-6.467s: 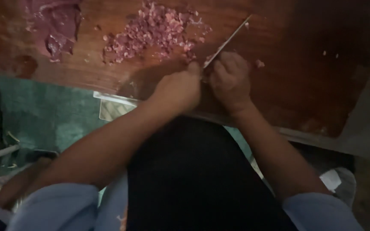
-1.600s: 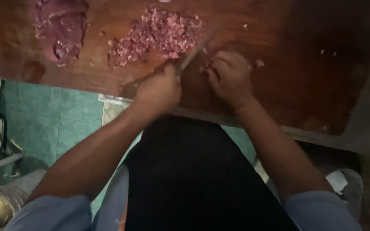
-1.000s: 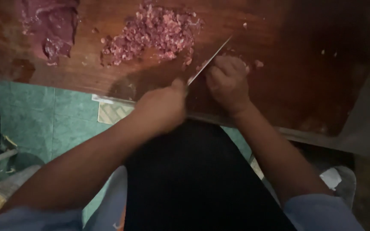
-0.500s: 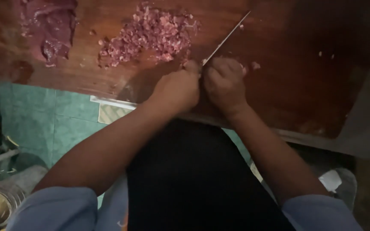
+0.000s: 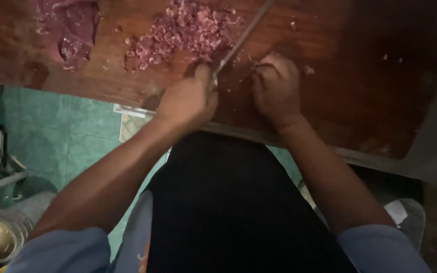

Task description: Chopping raw organ meat into small pieces on a wooden cutting board with a knife.

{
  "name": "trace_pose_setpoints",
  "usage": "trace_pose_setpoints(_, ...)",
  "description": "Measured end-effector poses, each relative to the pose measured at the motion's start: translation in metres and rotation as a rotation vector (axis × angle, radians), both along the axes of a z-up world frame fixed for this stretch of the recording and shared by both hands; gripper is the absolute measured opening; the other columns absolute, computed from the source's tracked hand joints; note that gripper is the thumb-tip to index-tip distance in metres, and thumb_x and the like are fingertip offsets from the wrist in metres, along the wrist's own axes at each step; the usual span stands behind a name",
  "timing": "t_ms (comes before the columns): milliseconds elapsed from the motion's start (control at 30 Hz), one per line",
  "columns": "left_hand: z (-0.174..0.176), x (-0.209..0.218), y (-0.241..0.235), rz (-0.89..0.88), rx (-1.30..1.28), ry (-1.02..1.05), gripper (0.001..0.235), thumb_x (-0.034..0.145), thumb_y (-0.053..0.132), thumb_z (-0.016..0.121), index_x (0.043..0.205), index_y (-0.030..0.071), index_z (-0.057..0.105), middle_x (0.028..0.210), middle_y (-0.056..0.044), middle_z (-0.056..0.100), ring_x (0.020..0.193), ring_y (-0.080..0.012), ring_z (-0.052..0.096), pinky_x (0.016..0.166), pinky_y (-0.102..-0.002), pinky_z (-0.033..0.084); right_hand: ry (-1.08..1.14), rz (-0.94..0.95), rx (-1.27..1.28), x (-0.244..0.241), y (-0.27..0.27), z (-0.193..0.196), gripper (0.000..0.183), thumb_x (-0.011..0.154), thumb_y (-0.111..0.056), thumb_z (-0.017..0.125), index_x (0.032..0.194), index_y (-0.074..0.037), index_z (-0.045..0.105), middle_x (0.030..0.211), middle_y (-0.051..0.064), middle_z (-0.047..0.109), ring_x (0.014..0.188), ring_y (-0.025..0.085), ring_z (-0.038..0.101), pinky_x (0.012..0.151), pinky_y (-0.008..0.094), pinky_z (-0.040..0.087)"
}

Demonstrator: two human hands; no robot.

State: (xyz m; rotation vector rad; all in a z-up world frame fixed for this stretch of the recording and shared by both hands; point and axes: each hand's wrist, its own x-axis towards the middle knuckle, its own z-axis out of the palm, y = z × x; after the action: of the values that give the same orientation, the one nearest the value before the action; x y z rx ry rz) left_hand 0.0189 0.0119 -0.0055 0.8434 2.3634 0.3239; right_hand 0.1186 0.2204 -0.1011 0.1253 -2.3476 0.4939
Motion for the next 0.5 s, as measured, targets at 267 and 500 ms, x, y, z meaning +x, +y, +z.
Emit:
trace_pose_setpoints(267, -0.007, 0.033, -0.009, -0.156, -0.065, -0.02, 0.032, 0.091, 0.03, 0.048, 0.11, 0.004, 0.048, 0.079, -0.021, 0.072, 0.076, -0.0509, 0.074, 0.07, -0.062, 0.058, -0.047, -0.062, 0.134, 0.007, 0.002, -0.028, 0.011, 0.085, -0.013, 0.079, 0.086, -0.009, 0.069, 0.103, 0.007, 0.068, 0.093, 0.03, 0.067, 0.081, 0.044, 0.053)
trace_pose_setpoints(500, -0.011, 0.017, 0.036, -0.1, -0.038, -0.215, 0.033, 0.093, 0.023, 0.041, 0.116, 0.001, 0.047, 0.091, -0.028, 0.071, 0.088, -0.0544, 0.072, 0.077, -0.065, 0.056, -0.028, -0.066, 0.236, 0.004, 0.006, -0.032, 0.01, 0.079, -0.01, 0.078, 0.083, -0.009, 0.069, 0.099, 0.006, 0.066, 0.089, 0.027, 0.066, 0.078, 0.041, 0.051)
